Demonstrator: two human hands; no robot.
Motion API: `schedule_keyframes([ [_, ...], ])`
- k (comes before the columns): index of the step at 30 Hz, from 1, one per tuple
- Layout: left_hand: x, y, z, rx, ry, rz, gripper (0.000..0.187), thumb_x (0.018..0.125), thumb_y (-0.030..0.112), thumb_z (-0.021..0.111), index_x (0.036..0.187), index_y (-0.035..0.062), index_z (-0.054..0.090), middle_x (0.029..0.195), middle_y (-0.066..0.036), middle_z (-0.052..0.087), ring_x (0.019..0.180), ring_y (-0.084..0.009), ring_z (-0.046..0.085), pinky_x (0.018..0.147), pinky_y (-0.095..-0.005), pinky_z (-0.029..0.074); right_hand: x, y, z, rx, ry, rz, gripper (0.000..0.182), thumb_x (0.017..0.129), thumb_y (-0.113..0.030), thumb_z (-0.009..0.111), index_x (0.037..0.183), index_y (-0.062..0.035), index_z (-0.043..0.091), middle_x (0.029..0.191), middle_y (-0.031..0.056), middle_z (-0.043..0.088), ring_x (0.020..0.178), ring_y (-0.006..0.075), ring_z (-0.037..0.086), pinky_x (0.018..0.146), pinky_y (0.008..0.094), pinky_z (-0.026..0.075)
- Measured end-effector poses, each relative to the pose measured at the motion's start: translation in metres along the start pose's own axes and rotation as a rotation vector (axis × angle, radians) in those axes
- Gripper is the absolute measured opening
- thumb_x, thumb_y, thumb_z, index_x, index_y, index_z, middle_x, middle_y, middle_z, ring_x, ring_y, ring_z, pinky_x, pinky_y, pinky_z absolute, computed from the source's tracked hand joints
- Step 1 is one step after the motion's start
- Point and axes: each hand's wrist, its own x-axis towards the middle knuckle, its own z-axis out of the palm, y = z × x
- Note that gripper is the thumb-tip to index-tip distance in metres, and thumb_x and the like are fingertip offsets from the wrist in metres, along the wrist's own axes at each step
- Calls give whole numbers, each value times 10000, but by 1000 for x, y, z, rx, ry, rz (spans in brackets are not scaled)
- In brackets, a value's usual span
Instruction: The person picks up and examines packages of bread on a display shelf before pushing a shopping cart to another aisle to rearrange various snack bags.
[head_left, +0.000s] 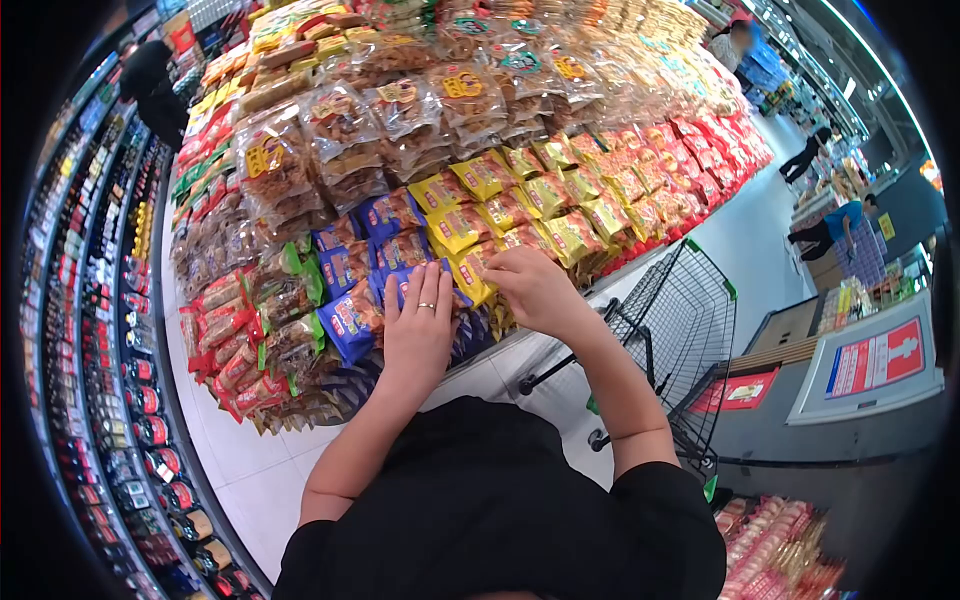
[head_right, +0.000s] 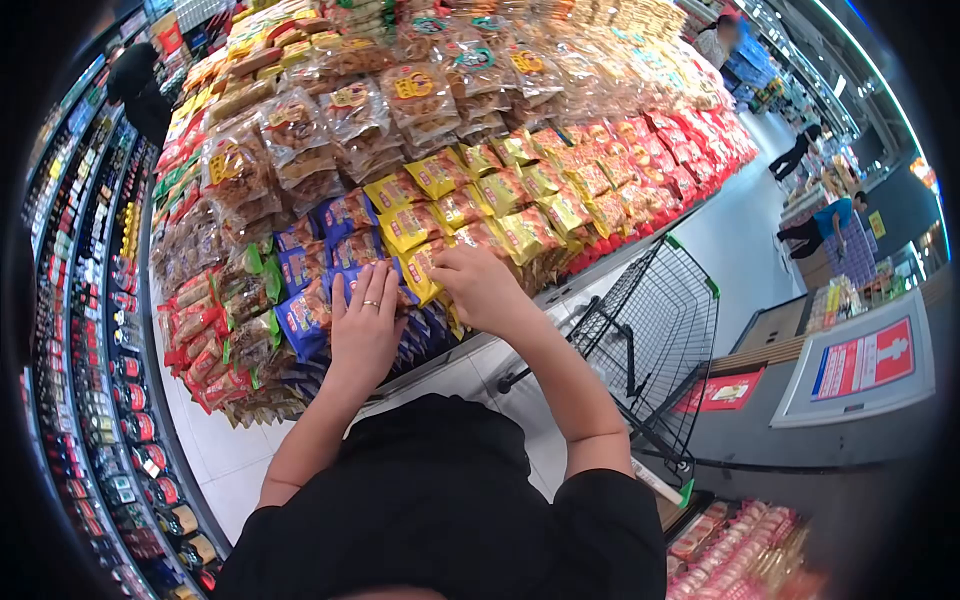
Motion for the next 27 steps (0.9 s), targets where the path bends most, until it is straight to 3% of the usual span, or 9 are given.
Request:
schedule_keyframes([
  [3, 2, 2, -8, -1, -21, 10, 707, 801, 227, 757, 1417, 20, 479, 1470, -140, 498, 1389, -287, 447, 1192, -575, 202, -12, -10, -13, 17, 157, 9, 239, 741, 33, 647, 967, -30, 691, 973, 99, 650, 941, 299, 616, 848, 413, 487],
  [9, -1, 6, -19, -86, 48, 35, 625, 833, 160, 737, 1409, 69, 511, 1471, -132, 498, 1382, -286, 455, 1185, -598, 208, -111, -21, 6, 56, 488, 340, 163, 761, 16, 683, 914, -37, 701, 792, 86, 649, 801, 290, 629, 757, 394, 513],
  [10, -1, 11, -20, -124, 178, 54, 445, 845, 75, 705, 1283, 91, 629, 1392, -117, 574, 1299, -274, 545, 1175, -563, 258, -137, -20, 17, 0, 374, 484, 162, 758, -17, 696, 916, -47, 701, 829, 87, 654, 846, 288, 627, 795, 403, 505],
  [13, -13, 11, -16, -245, 316, 249, 375, 783, 8, 663, 1150, 76, 695, 1309, -118, 626, 1200, -268, 623, 1151, -520, 328, -203, -22, 35, -185, 109, 713, 207, 741, -99, 728, 944, -61, 706, 945, 91, 666, 960, 284, 619, 868, 413, 484],
  [14, -14, 17, -18, -297, 369, 279, 335, 745, -36, 639, 1052, 69, 725, 1130, -93, 699, 1032, -260, 691, 1035, -460, 470, -223, -24, 40, -313, -45, 781, 257, 728, -147, 747, 969, -66, 711, 1023, 95, 674, 1030, 281, 612, 903, 416, 470],
  [15, -17, 21, -14, -303, 360, 294, 335, 745, -36, 639, 1052, 69, 725, 1130, -93, 699, 1032, -260, 691, 1035, -460, 470, -242, -24, 47, -312, -39, 799, 257, 728, -147, 747, 969, -66, 711, 1023, 95, 674, 1030, 281, 612, 903, 416, 470],
  [17, -26, 26, 4, -537, 212, 407, 317, 748, -30, 635, 1037, 73, 717, 999, -83, 718, 894, -256, 708, 829, -400, 569, -280, -22, 64, -388, -177, 899, 334, 706, -197, 755, 1012, -73, 701, 1122, 91, 649, 1127, 290, 564, 979, 430, 424],
  [20, -31, 45, 26, -578, -103, 481, 204, 769, 35, 655, 964, 87, 687, 855, -56, 686, 712, -241, 679, 618, -349, 544, -321, -10, 89, -417, -82, 870, 244, 735, -115, 700, 973, -65, 688, 1111, 96, 648, 1169, 305, 569, 929, 422, 472],
  [27, -29, 85, 60, -399, -352, 406, 174, 812, 86, 633, 982, 97, 665, 765, -68, 595, 677, -256, 654, 584, -379, 520, -332, 11, 86, -365, 12, 835, 191, 728, -52, 659, 910, -101, 691, 1048, 69, 656, 1208, 289, 568, 779, 405, 589],
])
